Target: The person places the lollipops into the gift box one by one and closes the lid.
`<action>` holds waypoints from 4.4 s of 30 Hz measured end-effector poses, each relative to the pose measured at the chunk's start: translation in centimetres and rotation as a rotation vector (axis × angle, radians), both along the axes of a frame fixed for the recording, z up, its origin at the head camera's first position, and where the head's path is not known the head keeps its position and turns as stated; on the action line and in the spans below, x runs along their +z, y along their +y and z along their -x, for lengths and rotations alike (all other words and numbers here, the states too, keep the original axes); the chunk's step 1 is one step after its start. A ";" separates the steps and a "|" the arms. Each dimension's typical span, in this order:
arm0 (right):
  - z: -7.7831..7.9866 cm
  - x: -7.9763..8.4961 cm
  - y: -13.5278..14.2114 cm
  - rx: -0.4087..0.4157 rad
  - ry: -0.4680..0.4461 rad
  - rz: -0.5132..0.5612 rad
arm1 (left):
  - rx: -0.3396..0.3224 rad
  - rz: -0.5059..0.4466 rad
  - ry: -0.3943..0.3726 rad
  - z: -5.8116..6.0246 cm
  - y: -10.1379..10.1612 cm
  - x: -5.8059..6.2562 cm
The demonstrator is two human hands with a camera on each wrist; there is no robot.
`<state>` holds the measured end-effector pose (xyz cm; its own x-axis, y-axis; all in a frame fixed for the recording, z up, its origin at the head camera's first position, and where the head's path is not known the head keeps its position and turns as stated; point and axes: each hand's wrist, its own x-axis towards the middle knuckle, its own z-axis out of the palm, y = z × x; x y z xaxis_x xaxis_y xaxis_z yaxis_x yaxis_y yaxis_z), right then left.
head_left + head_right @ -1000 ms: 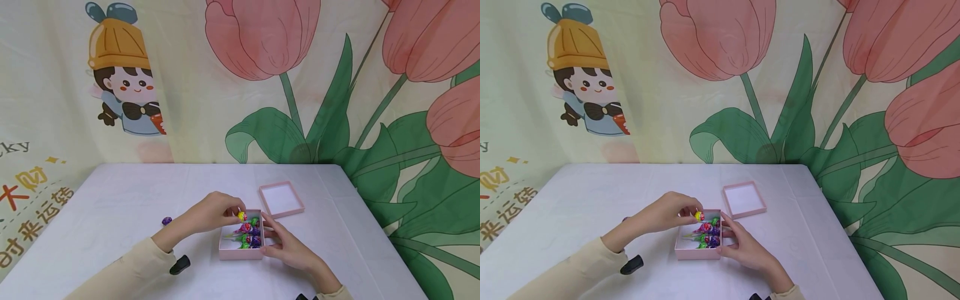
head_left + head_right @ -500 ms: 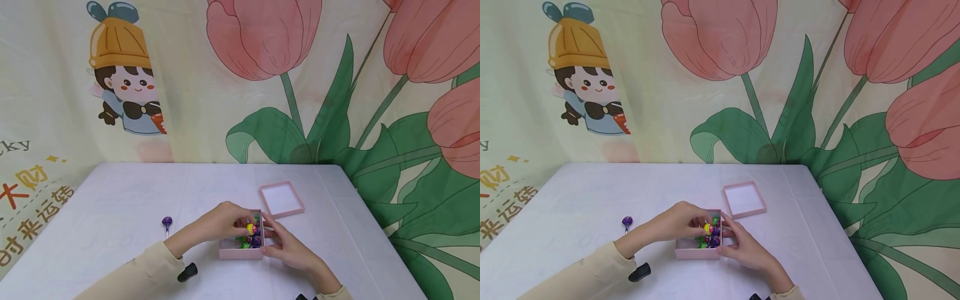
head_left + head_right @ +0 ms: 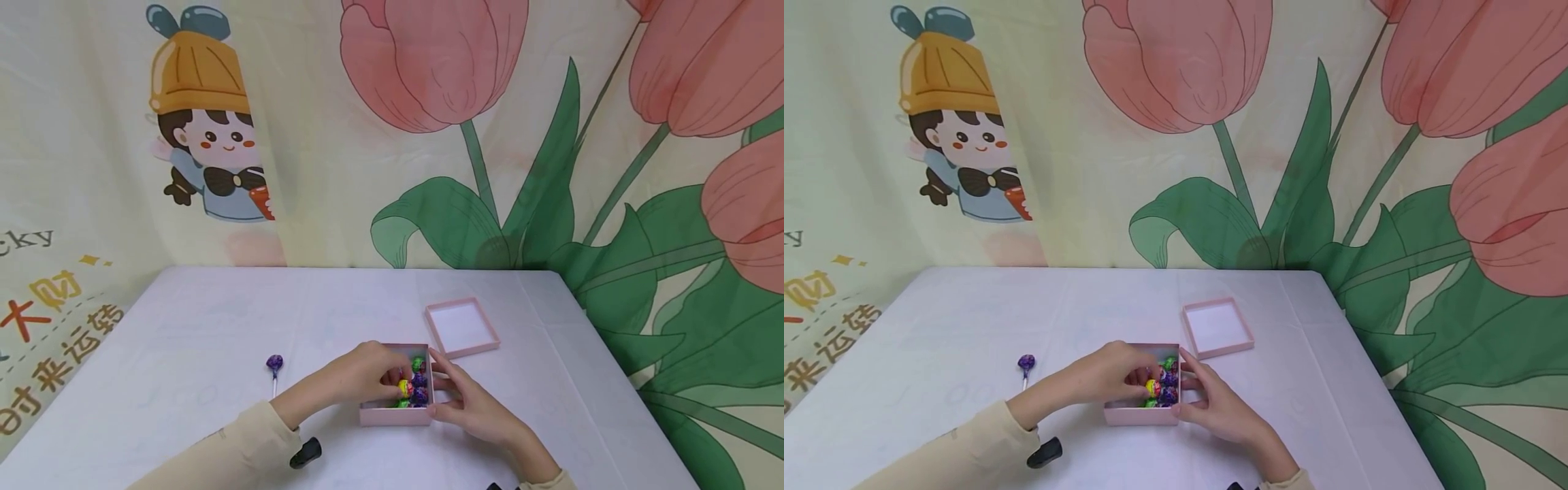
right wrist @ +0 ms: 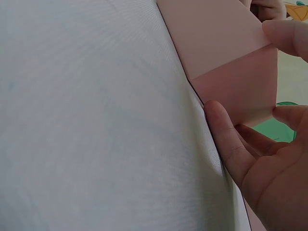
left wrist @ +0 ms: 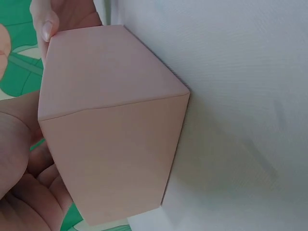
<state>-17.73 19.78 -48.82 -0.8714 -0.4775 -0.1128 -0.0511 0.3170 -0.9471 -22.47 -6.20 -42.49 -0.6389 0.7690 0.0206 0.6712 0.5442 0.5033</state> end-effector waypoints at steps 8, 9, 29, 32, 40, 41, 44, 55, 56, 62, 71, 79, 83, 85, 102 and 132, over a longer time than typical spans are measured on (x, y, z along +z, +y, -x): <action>0.0 0.1 0.0 -0.001 0.002 0.003 | -0.017 0.013 0.015 -0.1 0.0 -0.1; 0.0 0.1 0.0 -0.003 0.003 0.002 | -0.019 0.015 0.017 -0.1 0.0 -0.1; 0.0 0.1 -0.1 -0.014 0.010 -0.014 | -0.046 0.020 0.060 0.0 -0.6 0.9; 0.0 0.1 -0.1 -0.020 0.014 -0.019 | -0.025 0.014 0.096 0.1 -1.2 1.6; -0.1 0.1 -0.3 -0.026 0.011 -0.026 | 0.096 -0.022 0.185 0.7 -4.6 2.9; -0.1 0.1 -0.3 -0.026 0.012 -0.026 | 0.108 -0.029 0.198 0.8 -5.0 3.1; -0.1 0.1 -0.3 -0.028 0.015 -0.029 | 0.141 -0.044 0.236 0.9 -6.5 3.5; -0.1 0.1 -0.2 -0.026 0.012 -0.023 | 0.258 -0.036 0.256 0.6 -11.2 3.3; -0.1 0.2 -0.2 -0.024 0.012 -0.022 | 0.271 -0.029 0.252 0.5 -11.6 3.3; -0.1 0.0 -0.2 -0.020 0.011 -0.022 | 0.351 0.006 0.221 0.4 -13.6 2.7; 0.0 -0.1 -0.1 -0.026 0.008 -0.031 | 0.440 0.019 0.204 0.4 -16.7 1.5; 0.0 -0.2 -0.1 -0.023 0.008 -0.023 | 0.524 0.038 0.199 0.3 -18.9 -0.1; 0.1 -0.2 -0.1 -0.023 0.008 -0.025 | 0.551 0.048 0.180 0.3 -19.6 -0.9; 0.1 -0.2 -0.1 -0.026 0.009 -0.029 | 0.553 0.054 0.163 0.3 -19.9 -1.2; 0.0 -0.1 -0.1 -0.026 0.011 -0.028 | 0.497 0.078 0.113 0.6 -19.3 -3.1; 0.1 -0.2 -0.1 -0.014 0.012 -0.009 | 0.378 0.104 0.112 2.4 -13.5 -2.8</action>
